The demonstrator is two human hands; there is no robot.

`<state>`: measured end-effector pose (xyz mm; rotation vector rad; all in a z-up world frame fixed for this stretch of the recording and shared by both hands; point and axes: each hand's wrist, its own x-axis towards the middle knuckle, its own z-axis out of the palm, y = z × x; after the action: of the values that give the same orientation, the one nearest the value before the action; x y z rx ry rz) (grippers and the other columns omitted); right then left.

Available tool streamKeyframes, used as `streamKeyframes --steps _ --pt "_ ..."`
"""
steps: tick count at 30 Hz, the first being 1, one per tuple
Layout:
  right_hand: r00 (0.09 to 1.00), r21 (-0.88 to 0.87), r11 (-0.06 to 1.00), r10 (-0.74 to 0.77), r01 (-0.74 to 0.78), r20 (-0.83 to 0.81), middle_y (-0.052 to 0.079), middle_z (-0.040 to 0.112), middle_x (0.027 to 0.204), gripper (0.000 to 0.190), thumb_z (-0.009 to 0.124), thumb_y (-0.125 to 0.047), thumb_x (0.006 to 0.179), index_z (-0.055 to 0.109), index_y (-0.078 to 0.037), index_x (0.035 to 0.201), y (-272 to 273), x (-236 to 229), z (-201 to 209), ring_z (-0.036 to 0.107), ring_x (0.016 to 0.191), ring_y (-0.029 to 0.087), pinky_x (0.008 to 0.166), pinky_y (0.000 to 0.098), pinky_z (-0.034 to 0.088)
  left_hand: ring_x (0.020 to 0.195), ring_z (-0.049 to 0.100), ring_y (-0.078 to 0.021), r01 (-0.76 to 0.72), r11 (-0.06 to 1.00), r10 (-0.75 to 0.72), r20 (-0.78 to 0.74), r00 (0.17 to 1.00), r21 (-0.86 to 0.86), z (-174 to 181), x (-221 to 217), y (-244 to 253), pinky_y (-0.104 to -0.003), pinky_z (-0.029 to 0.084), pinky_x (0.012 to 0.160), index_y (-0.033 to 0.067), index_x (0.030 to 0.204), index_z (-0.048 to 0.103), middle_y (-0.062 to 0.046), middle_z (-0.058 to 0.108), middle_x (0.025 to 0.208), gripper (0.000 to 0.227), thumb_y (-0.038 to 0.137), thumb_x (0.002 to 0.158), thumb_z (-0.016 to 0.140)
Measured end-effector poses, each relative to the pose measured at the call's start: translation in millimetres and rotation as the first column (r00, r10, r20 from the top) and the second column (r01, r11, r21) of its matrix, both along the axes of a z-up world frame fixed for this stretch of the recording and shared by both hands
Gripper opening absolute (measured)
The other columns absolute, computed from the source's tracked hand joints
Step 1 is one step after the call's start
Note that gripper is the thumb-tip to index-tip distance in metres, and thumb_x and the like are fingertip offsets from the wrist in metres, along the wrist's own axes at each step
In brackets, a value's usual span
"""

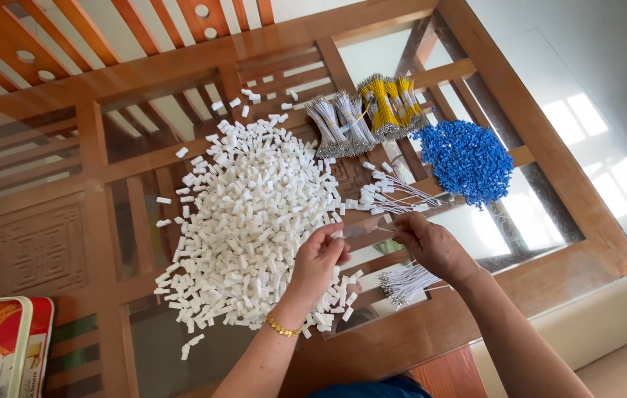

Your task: Assembling small electrical wire connectors by sliding plastic sleeves onto wire ends.

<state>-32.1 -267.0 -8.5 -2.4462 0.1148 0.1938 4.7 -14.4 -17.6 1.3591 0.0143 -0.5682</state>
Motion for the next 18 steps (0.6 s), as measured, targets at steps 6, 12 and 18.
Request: streamKeyframes --steps 6,12,18 --pt "0.989 0.009 0.991 0.131 -0.132 0.069 0.008 0.08 0.092 0.021 0.062 -0.014 0.097 0.072 -0.014 0.115 25 7 45 0.077 0.089 0.031 0.081 0.0413 0.059 0.091 0.068 -0.0198 -0.255 0.955 0.27 0.088 0.959 -0.151 34 27 -11 -0.029 0.055 0.086 0.0072 0.135 0.058 -0.016 0.07 0.097 0.03 0.013 0.105 0.055" --pt "0.95 -0.19 0.94 0.302 -0.283 0.083 0.007 0.077 0.09 0.022 0.063 -0.018 0.096 0.071 -0.016 0.116 49 8 58 0.074 0.086 0.032 0.075 0.0452 0.059 0.085 0.059 -0.007 -0.326 0.905 0.363 0.097 0.927 -0.273 25 29 -37 -0.016 0.047 0.077 0.0086 0.132 0.057 -0.007 0.068 0.091 0.027 0.013 0.105 0.054" --pt "0.958 -0.106 0.958 0.276 -0.267 0.076 0.005 0.074 0.086 0.021 0.06 -0.024 0.099 0.07 -0.019 0.116 69 12 59 0.074 0.078 0.028 0.069 0.041 0.059 0.086 0.068 -0.0121 -0.295 0.902 0.315 0.013 0.949 -0.315 14 22 -43 -0.021 0.052 0.075 0.0108 0.13 0.059 -0.009 0.072 0.092 0.027 0.017 0.105 0.057"
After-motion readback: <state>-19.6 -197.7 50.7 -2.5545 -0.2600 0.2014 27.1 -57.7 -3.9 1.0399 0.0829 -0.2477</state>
